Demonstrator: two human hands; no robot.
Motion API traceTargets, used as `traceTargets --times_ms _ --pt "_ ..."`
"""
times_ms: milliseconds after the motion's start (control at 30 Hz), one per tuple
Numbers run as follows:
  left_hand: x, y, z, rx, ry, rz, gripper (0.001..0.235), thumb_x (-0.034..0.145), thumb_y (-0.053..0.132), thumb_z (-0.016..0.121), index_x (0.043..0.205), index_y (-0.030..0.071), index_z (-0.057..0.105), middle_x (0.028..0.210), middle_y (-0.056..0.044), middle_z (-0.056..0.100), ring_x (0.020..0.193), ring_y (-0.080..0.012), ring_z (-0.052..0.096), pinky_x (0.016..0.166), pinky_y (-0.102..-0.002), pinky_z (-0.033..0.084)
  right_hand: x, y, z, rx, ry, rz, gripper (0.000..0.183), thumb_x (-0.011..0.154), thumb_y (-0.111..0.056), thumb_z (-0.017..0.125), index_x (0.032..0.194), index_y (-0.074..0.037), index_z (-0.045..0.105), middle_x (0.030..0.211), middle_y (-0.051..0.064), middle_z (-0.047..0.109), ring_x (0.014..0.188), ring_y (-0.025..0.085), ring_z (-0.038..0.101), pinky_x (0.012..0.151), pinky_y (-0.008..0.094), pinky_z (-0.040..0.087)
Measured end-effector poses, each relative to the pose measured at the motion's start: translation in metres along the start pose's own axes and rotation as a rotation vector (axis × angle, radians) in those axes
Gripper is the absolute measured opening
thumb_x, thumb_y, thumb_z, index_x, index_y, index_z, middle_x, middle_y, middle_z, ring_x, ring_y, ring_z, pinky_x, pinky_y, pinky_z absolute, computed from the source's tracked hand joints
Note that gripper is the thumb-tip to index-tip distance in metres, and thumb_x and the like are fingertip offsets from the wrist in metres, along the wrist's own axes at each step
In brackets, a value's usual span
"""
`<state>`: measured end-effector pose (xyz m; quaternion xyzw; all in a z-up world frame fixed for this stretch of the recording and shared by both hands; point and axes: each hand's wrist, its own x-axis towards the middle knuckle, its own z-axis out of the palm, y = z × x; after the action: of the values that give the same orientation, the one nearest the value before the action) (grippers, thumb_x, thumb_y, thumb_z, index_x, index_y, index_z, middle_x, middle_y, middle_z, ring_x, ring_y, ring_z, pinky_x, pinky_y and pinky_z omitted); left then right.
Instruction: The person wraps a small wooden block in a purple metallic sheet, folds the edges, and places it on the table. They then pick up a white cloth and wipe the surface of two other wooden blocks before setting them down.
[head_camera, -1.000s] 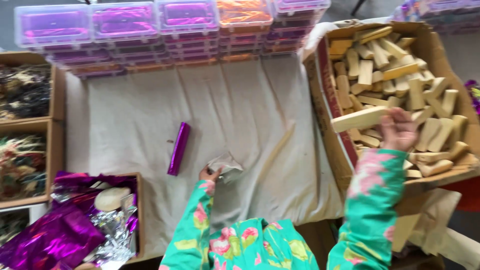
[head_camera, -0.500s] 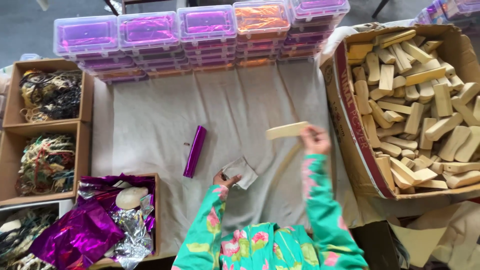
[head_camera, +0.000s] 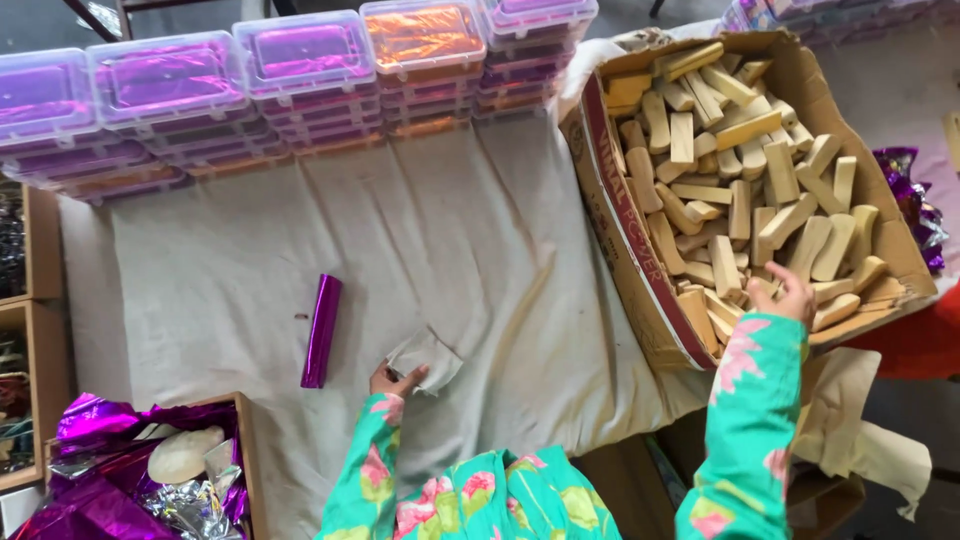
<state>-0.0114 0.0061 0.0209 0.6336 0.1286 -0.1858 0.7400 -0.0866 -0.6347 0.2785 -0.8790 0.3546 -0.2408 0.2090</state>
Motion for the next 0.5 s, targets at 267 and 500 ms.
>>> traceTargets --times_ms 267,500 --pt "0.005 -0.010 -0.002 0.060 0.056 -0.027 0.069 0.067 0.021 0.095 0.125 -0.003 0.065 0.100 -0.011 0.075 0.084 -0.0192 0.071 0.075 -0.033 0.057 0.117 0.085 0.081 0.343 -0.248 -0.017 0.036 0.096 -0.014 0.078 0.130 -0.005 0.072 0.114 0.011 0.073 0.102 0.016 0.069 0.091 0.032 0.056" --pt "-0.001 -0.003 0.000 0.150 0.119 -0.099 0.070 0.065 0.023 0.095 0.123 -0.002 0.066 0.093 -0.010 0.074 0.077 -0.0192 0.068 0.068 -0.034 0.055 0.121 -0.053 0.133 0.278 -0.356 -0.157 0.031 0.098 -0.021 0.075 0.127 -0.012 0.075 0.119 0.006 0.076 0.106 0.016 0.071 0.092 0.030 0.057"
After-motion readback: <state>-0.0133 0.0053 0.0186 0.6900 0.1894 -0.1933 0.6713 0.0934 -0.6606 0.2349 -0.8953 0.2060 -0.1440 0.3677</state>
